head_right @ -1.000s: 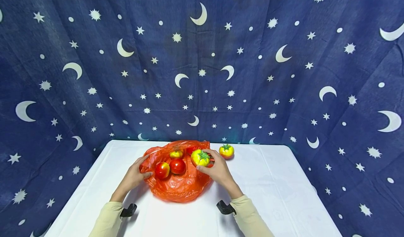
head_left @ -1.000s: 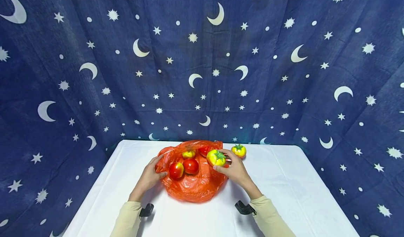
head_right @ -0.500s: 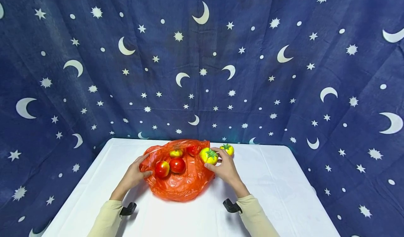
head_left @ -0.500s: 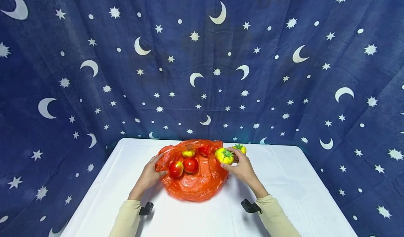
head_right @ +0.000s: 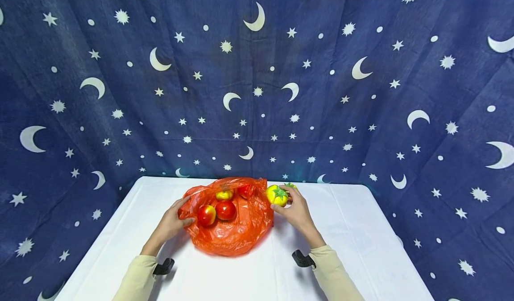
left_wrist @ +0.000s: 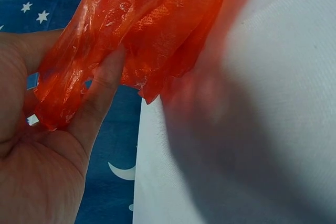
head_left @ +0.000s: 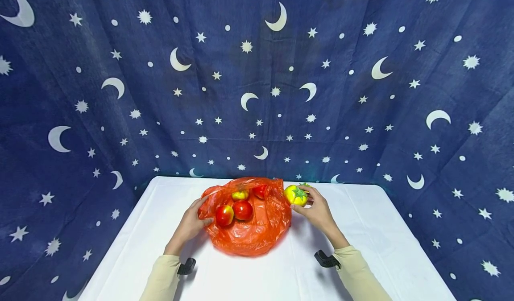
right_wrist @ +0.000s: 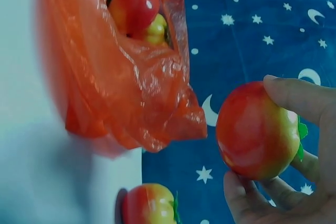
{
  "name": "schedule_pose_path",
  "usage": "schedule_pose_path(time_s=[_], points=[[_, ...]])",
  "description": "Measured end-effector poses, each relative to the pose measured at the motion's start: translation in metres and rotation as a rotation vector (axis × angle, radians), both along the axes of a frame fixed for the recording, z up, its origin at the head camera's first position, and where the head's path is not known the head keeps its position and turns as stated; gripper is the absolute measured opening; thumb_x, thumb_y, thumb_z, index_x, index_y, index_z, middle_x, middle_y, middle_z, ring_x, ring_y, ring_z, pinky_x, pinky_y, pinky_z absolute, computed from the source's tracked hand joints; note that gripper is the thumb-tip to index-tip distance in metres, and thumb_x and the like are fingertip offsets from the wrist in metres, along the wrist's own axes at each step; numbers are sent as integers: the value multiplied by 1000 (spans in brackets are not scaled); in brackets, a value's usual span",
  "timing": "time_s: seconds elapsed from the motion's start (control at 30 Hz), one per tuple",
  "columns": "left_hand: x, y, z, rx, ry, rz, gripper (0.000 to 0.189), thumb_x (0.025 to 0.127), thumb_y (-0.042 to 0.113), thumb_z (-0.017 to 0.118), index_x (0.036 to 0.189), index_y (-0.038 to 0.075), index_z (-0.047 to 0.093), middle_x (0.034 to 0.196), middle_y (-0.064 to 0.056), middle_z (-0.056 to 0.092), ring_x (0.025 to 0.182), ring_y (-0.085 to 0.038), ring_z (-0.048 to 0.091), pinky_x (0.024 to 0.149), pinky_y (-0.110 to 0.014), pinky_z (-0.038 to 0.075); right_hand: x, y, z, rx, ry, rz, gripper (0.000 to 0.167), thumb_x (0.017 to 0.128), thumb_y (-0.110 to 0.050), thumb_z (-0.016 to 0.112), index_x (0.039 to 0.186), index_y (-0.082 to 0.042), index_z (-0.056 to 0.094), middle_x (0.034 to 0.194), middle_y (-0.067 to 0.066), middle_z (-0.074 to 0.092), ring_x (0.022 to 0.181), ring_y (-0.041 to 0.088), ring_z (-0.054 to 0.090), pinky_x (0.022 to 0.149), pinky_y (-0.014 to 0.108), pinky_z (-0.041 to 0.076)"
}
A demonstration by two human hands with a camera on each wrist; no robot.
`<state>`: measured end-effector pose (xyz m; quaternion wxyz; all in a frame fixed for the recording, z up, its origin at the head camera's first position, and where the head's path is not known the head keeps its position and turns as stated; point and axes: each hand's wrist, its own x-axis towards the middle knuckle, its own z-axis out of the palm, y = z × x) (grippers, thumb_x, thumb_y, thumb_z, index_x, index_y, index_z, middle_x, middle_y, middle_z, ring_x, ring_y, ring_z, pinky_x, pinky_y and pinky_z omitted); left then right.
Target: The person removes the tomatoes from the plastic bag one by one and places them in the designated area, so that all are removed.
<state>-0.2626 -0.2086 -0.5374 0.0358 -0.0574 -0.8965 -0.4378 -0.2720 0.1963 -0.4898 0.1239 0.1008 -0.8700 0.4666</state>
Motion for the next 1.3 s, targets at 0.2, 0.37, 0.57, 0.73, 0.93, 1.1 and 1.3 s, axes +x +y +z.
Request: schedule_pose_path(time_s=[0.2,0.37,0.57,0.73,0.93,1.1,1.3], points=[[1,0,-1,-5,5,8,81,78,4,78,149,5,40,149,-23,42,141,-47,36,116,-61,26,-5,9,-2,-22,-4,-30,67,74,-16,84,133,-7,56,133,16,58,113,35,61,91,41,56],[2,-1,-1,-3,4,13,81,77,3,78,149,5,40,150,-23,41,141,-47,36,116,-61,27,-11,17,-4,-23,-25,-65,69,74,-15,85,135,-5,54,134,17,56,120,38,59,94,45,55],[1,-1,1,-3,-20,19,82,78,5,79,149,6,40,151,-21,40,142,-45,34,118,-59,25,-18,27,-9,-6,-28,-102,69,74,-15,83,135,-5,53,136,19,54,120,38,57,95,48,54],[1,-1,2,-2,-24,18,81,78,6,79,150,7,39,151,-21,40,142,-45,34,118,-60,25,-24,35,-15,33,-45,-124,67,76,-15,81,136,-3,52,137,21,53,123,40,55,96,51,53],[1,-2,0,2,-13,12,80,79,5,78,150,6,39,151,-21,40,142,-45,34,118,-60,26,-30,48,-16,61,-79,-147,68,78,-14,80,138,-4,50,138,20,51,125,40,53,100,50,51],[1,-3,0,-1,-28,12,80,80,6,77,150,7,39,152,-21,39,143,-45,33,118,-60,26,-33,55,-16,66,-78,-167,68,77,-13,81,137,-3,51,135,22,52,124,40,53,99,51,50],[1,-4,-1,-10,-48,25,81,79,6,78,150,7,38,152,-20,40,143,-44,33,118,-60,24,-36,61,-19,85,-72,-186,68,77,-14,80,137,-1,50,135,24,51,122,41,54,99,51,51]])
